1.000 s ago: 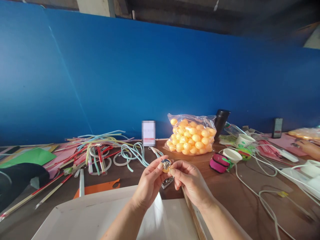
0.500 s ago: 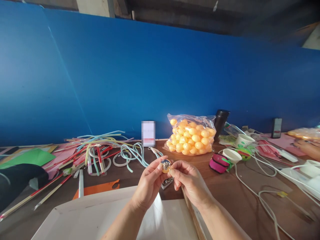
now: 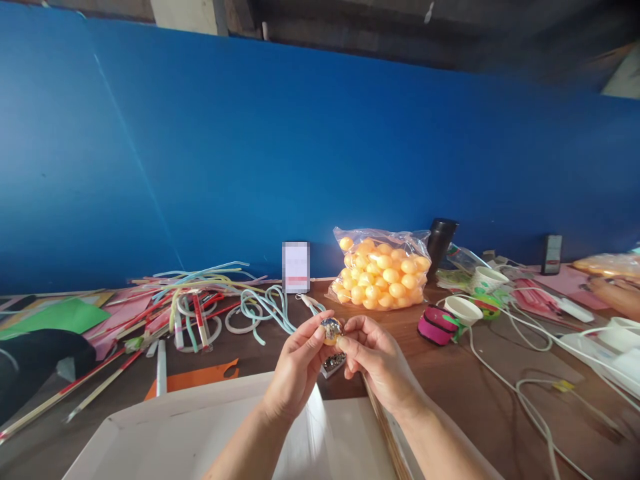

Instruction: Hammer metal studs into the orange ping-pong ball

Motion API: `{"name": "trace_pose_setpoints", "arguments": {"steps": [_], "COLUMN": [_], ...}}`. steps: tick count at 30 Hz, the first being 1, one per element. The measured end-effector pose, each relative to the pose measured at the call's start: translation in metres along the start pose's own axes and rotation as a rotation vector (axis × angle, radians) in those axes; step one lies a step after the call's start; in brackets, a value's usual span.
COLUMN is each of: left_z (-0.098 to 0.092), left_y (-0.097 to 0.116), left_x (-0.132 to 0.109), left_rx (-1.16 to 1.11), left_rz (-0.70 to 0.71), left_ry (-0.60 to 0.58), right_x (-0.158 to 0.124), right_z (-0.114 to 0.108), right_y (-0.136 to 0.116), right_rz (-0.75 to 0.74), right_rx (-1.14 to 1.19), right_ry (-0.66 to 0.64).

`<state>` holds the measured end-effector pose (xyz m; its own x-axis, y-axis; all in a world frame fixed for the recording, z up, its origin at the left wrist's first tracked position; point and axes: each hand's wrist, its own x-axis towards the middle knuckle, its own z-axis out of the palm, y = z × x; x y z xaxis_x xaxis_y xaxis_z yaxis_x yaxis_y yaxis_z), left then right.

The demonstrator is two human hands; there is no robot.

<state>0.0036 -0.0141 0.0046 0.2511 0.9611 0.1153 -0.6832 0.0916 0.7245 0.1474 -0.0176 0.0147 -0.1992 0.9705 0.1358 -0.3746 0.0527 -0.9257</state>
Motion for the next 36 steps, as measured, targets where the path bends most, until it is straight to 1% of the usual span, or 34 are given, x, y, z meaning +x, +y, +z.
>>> {"name": "trace_pose_setpoints", "arguments": {"steps": [6,14,21,28,36], "left_z": [-0.0005,0.0054,0.0017,0.0004,-0.0009], "left_y": [0.0012,0.0093,0.0038,0.0027,0.0025], "left_x": [-0.0016,-0.0029,-0.0014,0.0018,0.0026], "left_rx": [0.024,0.055,-0.011,-0.019,-0.025], "left_rz": [0.009,0.02,0.004,-0.003,0.0], "left_ry": [-0.006,-0.022,-0.021,-0.007,0.004], "right_x": [-0.0005,-0.0017,-0.0026,-0.0027,-0.0054], "right_z": [0.0006,0.0034,0.0035,0.001,0.0048], "right_y": [0.0012,-0.0005,0.0005,0.0034,-0.0029], "right_rz": [0.007,0.004,-0.021,-0.067,-0.135], "right_rx": [0.003,0.065,-0.029,-0.138,-0.312], "right_ry": [0.004,0.024,0.028,0.037,0.049]}}
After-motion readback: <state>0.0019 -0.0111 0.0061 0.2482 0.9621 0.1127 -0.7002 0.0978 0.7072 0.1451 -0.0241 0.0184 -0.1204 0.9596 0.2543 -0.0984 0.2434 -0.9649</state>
